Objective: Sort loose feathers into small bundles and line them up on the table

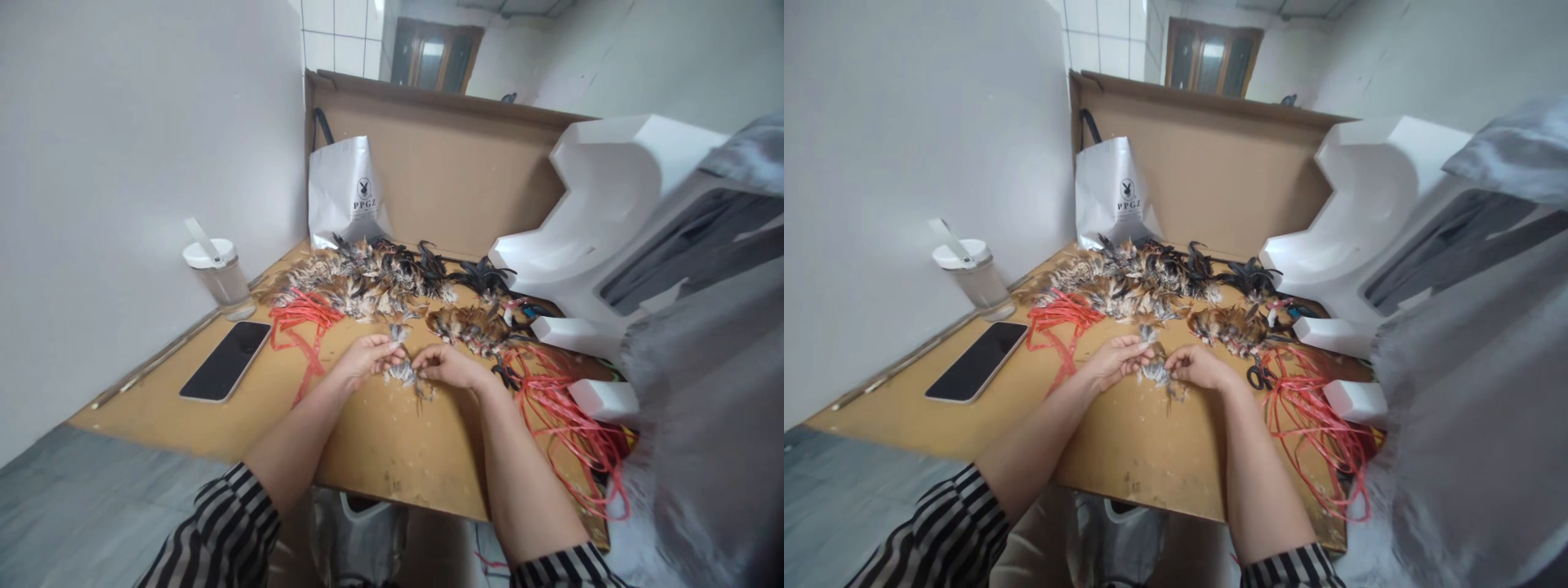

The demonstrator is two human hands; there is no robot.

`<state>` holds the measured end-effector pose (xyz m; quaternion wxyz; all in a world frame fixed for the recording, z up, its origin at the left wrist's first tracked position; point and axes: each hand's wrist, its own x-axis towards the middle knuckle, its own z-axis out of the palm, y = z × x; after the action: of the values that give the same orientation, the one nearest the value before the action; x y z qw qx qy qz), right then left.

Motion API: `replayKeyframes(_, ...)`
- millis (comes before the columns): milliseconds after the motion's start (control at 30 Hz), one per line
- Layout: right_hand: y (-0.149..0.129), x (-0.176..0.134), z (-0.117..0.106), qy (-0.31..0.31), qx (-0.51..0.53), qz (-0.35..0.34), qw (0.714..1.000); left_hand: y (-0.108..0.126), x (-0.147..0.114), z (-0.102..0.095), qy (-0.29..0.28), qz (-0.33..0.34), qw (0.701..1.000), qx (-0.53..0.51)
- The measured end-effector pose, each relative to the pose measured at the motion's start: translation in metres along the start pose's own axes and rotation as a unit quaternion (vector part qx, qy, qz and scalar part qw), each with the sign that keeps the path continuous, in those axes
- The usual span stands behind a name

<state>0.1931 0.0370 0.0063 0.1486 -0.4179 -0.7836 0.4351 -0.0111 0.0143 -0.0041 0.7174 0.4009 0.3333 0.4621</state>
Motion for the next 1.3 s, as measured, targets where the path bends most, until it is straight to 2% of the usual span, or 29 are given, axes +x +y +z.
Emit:
replayKeyframes(200, 0.002, 0.000, -0.002, 0.010, -0.097, 0.000, 0.995, 0.001, -0.001, 0.001, -0.002, -0.008, 1.000, 0.000)
replayKeyframes(400, -0.011, -0.012, -0.014, 0.011, -0.059, -0.053, 0.997, 0.001, -0.002, 0.002, -0.015, -0.018, 1.000, 0.015)
replayKeyframes(600, -0.020, -0.013, -0.010, 0.016, -0.058, -0.055, 0.997, 0.000, -0.004, 0.004, -0.039, -0.025, 0.997, 0.064)
replayKeyframes(867, -0.023, -0.008, -0.002, 0.046, -0.023, -0.069, 0.996, -0.006, 0.001, 0.004, -0.006, -0.022, 0.994, 0.105)
replayKeyframes(1100, -0.032, -0.007, 0.005, 0.076, 0.086, -0.011, 0.993, -0.008, 0.004, 0.005, 0.009, -0.002, 0.993, 0.117)
replayKeyframes(1300, -0.032, -0.007, 0.005, 0.124, 0.051, -0.024, 0.991, -0.003, 0.000, 0.006, -0.008, -0.013, 0.993, 0.119)
